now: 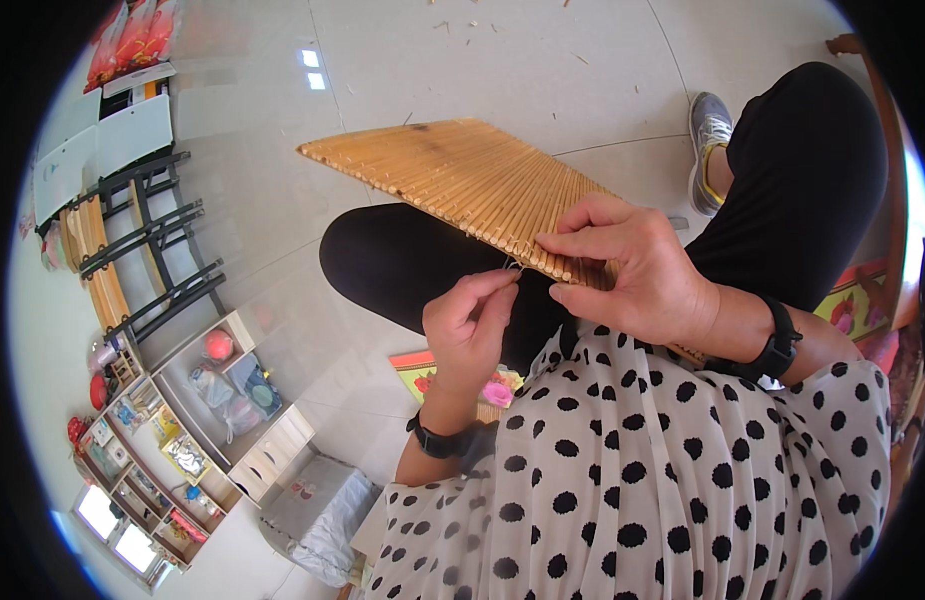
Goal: The person sits on the floor and weaves a thin white string through the edge of a rectangular bamboo mat. They repeatedly pass the string through the bamboo slats and pull it tight to secure the edge.
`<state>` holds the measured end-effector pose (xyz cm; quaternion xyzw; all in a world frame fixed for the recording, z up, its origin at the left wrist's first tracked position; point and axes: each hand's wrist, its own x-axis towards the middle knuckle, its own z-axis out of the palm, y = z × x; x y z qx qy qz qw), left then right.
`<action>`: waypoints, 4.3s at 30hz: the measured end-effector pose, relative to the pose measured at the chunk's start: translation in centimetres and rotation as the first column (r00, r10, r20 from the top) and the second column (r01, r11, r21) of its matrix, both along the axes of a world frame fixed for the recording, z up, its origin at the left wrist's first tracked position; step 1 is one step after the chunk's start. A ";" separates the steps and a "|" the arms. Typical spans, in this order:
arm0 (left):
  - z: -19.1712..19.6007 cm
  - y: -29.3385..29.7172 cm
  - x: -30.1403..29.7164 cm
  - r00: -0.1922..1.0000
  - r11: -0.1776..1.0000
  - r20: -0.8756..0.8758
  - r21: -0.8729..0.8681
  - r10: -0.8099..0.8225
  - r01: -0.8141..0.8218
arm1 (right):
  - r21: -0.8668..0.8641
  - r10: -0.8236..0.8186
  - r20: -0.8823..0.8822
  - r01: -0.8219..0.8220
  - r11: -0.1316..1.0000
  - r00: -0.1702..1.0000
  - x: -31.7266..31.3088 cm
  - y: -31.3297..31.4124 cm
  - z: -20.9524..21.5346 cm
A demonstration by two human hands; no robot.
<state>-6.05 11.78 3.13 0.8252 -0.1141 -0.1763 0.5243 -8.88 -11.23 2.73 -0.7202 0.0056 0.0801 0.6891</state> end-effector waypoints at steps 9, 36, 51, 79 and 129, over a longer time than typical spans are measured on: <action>0.6 -0.8 0.6 0.997 0.999 0.066 0.027 -0.041 0.040 | -0.026 -0.012 0.060 0.014 1.000 0.998 -0.1 0.0 -0.1; 1.5 -6.8 4.0 0.997 0.994 -0.071 -0.101 -0.035 0.028 | -0.210 -0.091 0.146 0.120 0.970 0.985 1.2 -1.7 -0.2; 3.9 -4.6 9.8 0.429 0.870 0.765 0.476 -0.481 0.126 | -0.266 -0.097 0.109 0.123 0.956 0.989 2.0 -2.1 -1.0; 0.2 -6.1 12.5 0.441 0.839 0.730 0.344 -0.521 0.422 | -0.302 -0.096 0.070 0.113 0.947 0.993 1.9 -2.6 -0.9; 1.9 -5.9 14.3 0.331 0.669 0.593 0.551 -0.734 0.499 | -0.491 -0.021 0.407 0.238 0.838 0.913 2.9 -6.5 2.5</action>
